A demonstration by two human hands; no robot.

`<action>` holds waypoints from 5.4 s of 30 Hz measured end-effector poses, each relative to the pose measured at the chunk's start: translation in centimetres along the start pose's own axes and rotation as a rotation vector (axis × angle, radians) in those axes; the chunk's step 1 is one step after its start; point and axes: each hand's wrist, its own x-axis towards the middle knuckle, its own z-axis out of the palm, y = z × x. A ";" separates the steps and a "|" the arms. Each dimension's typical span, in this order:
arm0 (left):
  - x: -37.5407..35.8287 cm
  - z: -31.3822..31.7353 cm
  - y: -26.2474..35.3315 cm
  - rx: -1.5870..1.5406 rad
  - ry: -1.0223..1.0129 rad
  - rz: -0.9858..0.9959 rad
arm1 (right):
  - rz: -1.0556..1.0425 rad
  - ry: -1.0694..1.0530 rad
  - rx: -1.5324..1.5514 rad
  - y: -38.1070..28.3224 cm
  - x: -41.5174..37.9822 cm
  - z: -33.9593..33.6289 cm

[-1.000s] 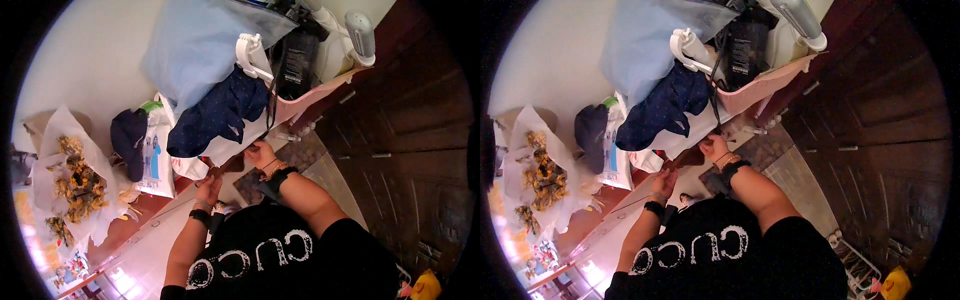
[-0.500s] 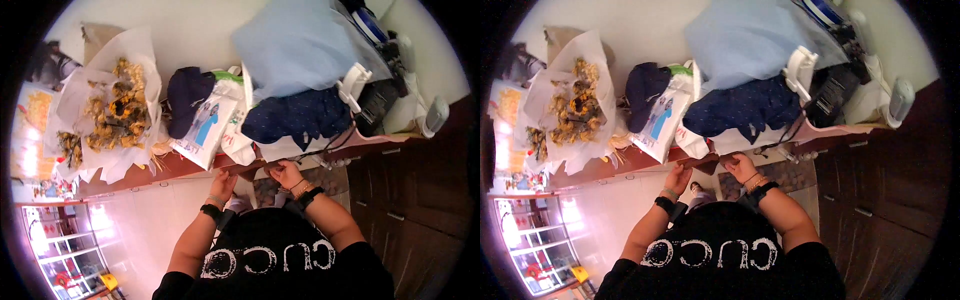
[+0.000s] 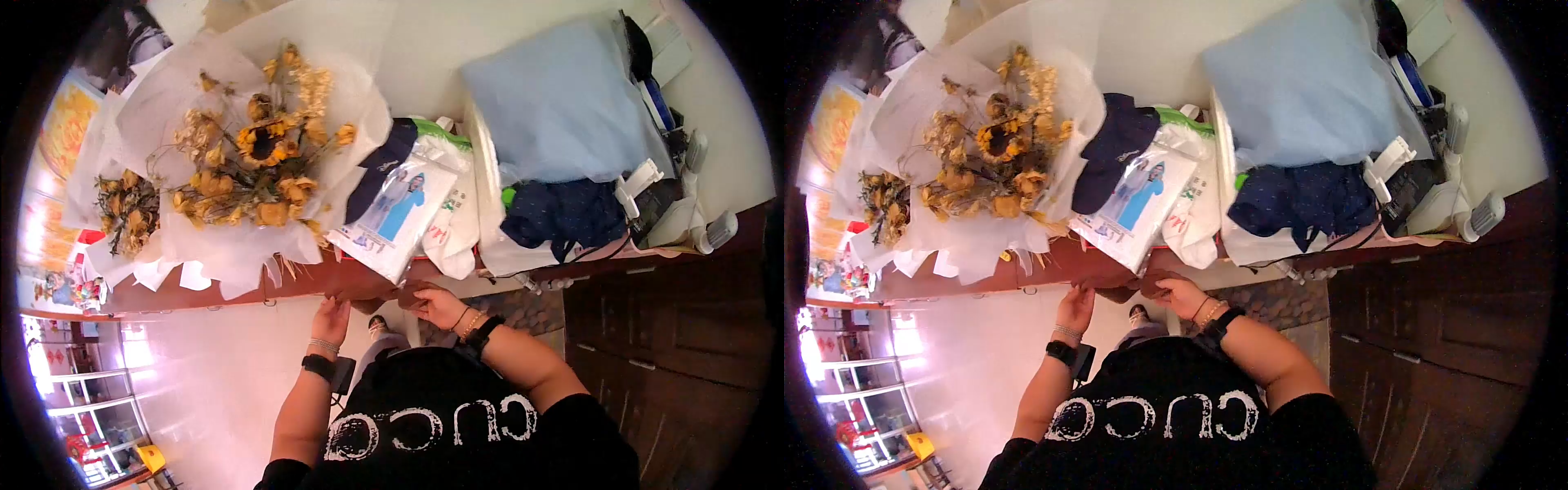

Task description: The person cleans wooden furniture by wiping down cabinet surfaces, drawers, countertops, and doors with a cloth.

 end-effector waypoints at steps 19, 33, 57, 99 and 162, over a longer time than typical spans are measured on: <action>6.0 -16.4 12.6 -0.016 0.174 0.014 | -0.011 0.176 -0.127 11.8 12.5 9.6; -3.7 -12.2 17.2 0.165 0.228 0.296 | -0.032 0.016 -0.088 14.1 9.9 14.0; 0.6 -11.5 26.9 1.885 -0.511 0.929 | -0.963 0.630 -2.095 20.6 21.0 29.9; 4.0 -17.6 38.8 2.037 -0.551 0.894 | -0.902 0.459 -2.079 22.7 27.8 36.8; 2.5 -25.9 43.7 2.091 -0.441 1.089 | -0.874 0.217 -2.310 28.4 31.1 41.2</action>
